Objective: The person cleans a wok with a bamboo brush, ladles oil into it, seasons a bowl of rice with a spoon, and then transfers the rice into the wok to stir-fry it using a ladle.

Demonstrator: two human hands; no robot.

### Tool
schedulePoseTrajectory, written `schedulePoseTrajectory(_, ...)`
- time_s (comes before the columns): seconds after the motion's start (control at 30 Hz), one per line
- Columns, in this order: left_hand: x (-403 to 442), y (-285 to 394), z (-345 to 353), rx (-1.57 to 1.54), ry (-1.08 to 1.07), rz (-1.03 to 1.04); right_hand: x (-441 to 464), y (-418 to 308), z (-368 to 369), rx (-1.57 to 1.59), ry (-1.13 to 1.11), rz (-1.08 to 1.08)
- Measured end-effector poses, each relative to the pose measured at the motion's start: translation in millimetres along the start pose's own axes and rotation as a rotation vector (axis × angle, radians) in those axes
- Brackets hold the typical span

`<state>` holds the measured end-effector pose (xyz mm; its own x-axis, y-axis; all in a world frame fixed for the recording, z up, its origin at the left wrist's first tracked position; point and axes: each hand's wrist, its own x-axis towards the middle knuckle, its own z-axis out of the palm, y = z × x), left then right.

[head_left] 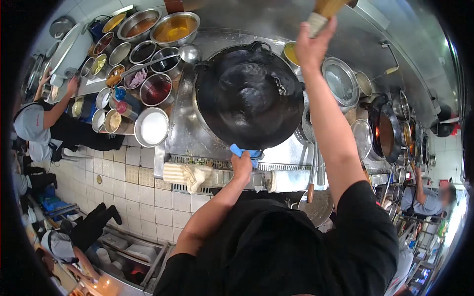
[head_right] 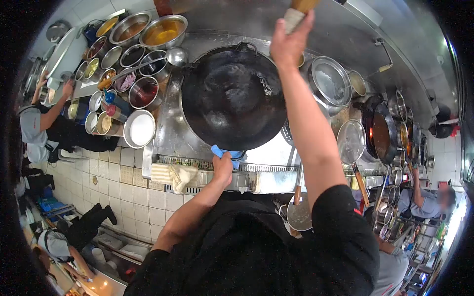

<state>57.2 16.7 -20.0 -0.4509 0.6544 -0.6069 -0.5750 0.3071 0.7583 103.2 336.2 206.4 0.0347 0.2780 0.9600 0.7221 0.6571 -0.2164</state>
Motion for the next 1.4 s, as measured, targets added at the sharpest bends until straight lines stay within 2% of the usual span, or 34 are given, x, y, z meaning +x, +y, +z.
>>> schedulePoseTrajectory(0.07,-6.2,8.9,4.9,-0.010,0.025,0.013,-49.7,15.5,40.4,0.040,-0.243,0.223)
schedulePoseTrajectory(0.13,-16.2,21.3,6.6,0.082,-0.019,0.001,-64.0,20.6,47.8,-0.078,-1.274,0.837)
schedulePoseTrajectory(0.17,-16.6,19.7,6.0,0.133,-0.016,-0.003,-75.0,26.1,45.9,-0.076,-1.277,0.838)
schedulePoseTrajectory(0.23,-23.0,26.6,9.9,0.095,0.015,0.018,-84.4,46.1,45.7,-0.238,-1.113,0.657)
schedulePoseTrajectory(0.33,-14.4,7.7,8.8,0.023,0.019,0.063,-53.9,59.9,23.4,-0.252,-1.072,0.490)
schedulePoseTrajectory(0.47,-17.4,13.0,11.5,-0.015,0.020,0.072,-10.7,40.4,1.0,-0.210,-0.924,0.459)
schedulePoseTrajectory(0.57,-23.0,20.2,16.4,-0.103,0.029,0.096,-22.4,29.2,11.2,-0.017,-0.477,0.306)
schedulePoseTrajectory(0.6,-21.7,20.8,16.1,-0.101,0.026,0.105,-43.5,30.4,23.3,-0.089,-0.514,0.309)
schedulePoseTrajectory(0.63,-20.4,18.2,14.0,-0.009,0.038,0.074,-63.6,37.6,36.3,-0.129,-0.854,0.493)
schedulePoseTrajectory(0.67,-17.3,15.1,13.2,0.080,0.050,0.045,-68.2,36.0,35.7,-0.064,-1.072,0.746)
schedulePoseTrajectory(0.7,-16.3,3.9,15.1,-0.060,0.035,0.179,-71.0,32.9,36.2,0.014,-1.284,0.998)
schedulePoseTrajectory(0.73,-17.3,0.3,12.2,-0.060,0.032,0.184,-80.2,38.2,35.5,0.016,-1.279,0.997)
schedulePoseTrajectory(0.8,-10.6,-1.6,13.2,-0.116,-0.028,0.156,-99.5,52.3,46.3,0.364,-0.735,0.805)
schedulePoseTrajectory(0.83,-25.3,19.9,16.2,-0.031,0.004,0.037,-116.4,54.1,54.4,0.358,-0.596,0.659)
schedulePoseTrajectory(0.87,-4.2,-9.3,8.0,0.131,0.047,0.074,-126.0,65.7,54.5,0.352,-0.592,0.683)
schedulePoseTrajectory(0.93,-24.1,17.5,16.9,0.035,0.037,0.019,-106.4,69.8,49.8,1.033,-0.946,1.660)
schedulePoseTrajectory(0.97,-28.7,18.1,16.5,0.038,0.032,0.021,-108.3,65.7,53.7,1.437,-0.754,1.779)
schedulePoseTrajectory(1.0,-27.5,20.9,18.8,0.021,0.021,0.028,-100.3,55.4,55.8,1.448,-0.759,1.756)
schedulePoseTrajectory(1.07,-23.9,20.5,19.1,0.004,0.017,0.044,-94.5,32.1,47.6,1.834,-0.133,1.844)
schedulePoseTrajectory(1.1,-21.5,17.9,13.8,0.085,0.011,0.037,-103.1,39.8,59.3,1.734,-0.008,2.055)
schedulePoseTrajectory(1.13,-20.5,17.3,10.0,0.162,0.001,0.032,-116.3,49.1,63.3,1.749,0.004,2.044)
schedulePoseTrajectory(1.2,-20.3,22.9,12.5,0.067,-0.040,-0.001,-119.2,64.6,79.0,1.740,-0.141,2.175)
schedulePoseTrajectory(1.23,-18.4,14.1,10.1,0.078,-0.009,0.003,-105.5,57.2,67.0,1.899,-0.067,2.191)
schedulePoseTrajectory(1.27,-11.0,6.9,11.1,0.083,0.022,0.012,-94.9,46.0,57.4,1.968,-0.083,2.059)
schedulePoseTrajectory(1.33,-19.8,16.2,6.3,0.189,-0.048,0.042,-138.3,60.3,84.3,1.944,-0.001,1.867)
schedulePoseTrajectory(1.37,-16.9,10.7,6.9,0.151,-0.020,0.001,-142.2,65.3,86.9,1.745,-0.075,2.231)
schedulePoseTrajectory(1.4,-12.0,17.9,12.9,0.154,-0.026,-0.003,-135.3,59.0,86.1,1.463,-0.102,2.407)
